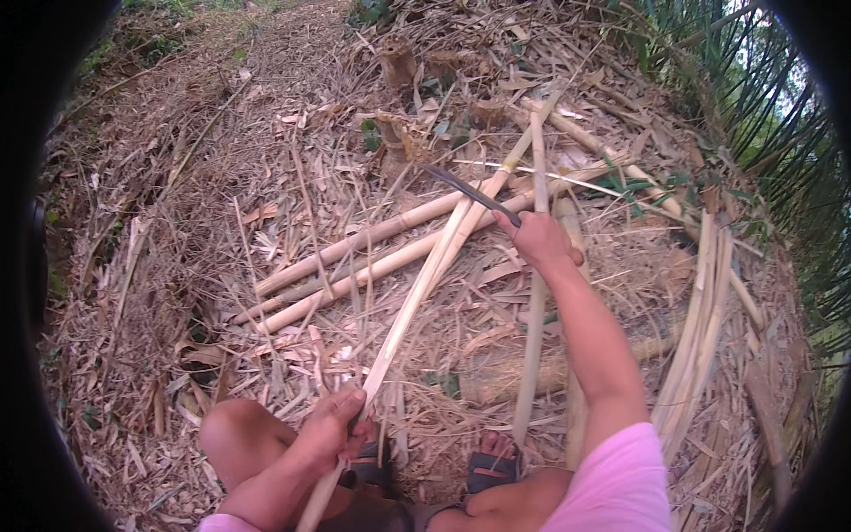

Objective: The person scrapes the outer surface of a bamboo pole using a machete and then strips off pieces of the bamboo.

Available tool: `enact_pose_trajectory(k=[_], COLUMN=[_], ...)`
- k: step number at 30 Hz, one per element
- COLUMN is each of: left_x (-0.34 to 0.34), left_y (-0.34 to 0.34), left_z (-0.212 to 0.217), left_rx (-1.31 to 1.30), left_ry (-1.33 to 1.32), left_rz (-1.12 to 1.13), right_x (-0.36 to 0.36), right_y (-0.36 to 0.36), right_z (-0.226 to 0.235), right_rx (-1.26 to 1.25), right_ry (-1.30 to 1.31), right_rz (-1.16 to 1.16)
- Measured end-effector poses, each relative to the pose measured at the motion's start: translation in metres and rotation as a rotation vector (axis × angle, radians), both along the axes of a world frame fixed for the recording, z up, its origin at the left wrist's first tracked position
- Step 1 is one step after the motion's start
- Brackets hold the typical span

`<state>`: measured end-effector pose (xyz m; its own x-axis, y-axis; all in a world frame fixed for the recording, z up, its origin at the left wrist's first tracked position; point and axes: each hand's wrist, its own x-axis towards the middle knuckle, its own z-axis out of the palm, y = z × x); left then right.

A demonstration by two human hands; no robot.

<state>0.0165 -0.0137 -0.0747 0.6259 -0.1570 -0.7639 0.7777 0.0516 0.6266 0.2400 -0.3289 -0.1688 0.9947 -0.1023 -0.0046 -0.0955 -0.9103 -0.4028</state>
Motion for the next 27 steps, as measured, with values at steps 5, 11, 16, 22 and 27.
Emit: enact_pose_trajectory(k=[5,11,16,22,27], left_x=[0.002,-0.006,0.0,0.016,0.019], left_y=[0.002,-0.002,0.002,0.009,0.002], left_z=[-0.008,-0.005,0.009,-0.003,0.012], left_rx=[-0.09,-0.085,-0.254,-0.459,-0.566], left_ry=[0.087,0.132,0.115,0.073,0.08], left_rz=[0.058,0.024,0.05,0.073,-0.051], right_x=[-0.028,0.001,-0.005,-0.018,-0.022], right_y=[0.029,-0.046,-0.07,-0.01,0.027], right_z=[-0.008,-0.021,-0.045,0.014,0.033], right_rx=[0.051,0.043,0.078,0.172,0.53], right_ry=[-0.095,-0.074,-0.076,-0.028,-0.118], right_rz=[0.126,-0.21,-0.404,-0.166,-0.009])
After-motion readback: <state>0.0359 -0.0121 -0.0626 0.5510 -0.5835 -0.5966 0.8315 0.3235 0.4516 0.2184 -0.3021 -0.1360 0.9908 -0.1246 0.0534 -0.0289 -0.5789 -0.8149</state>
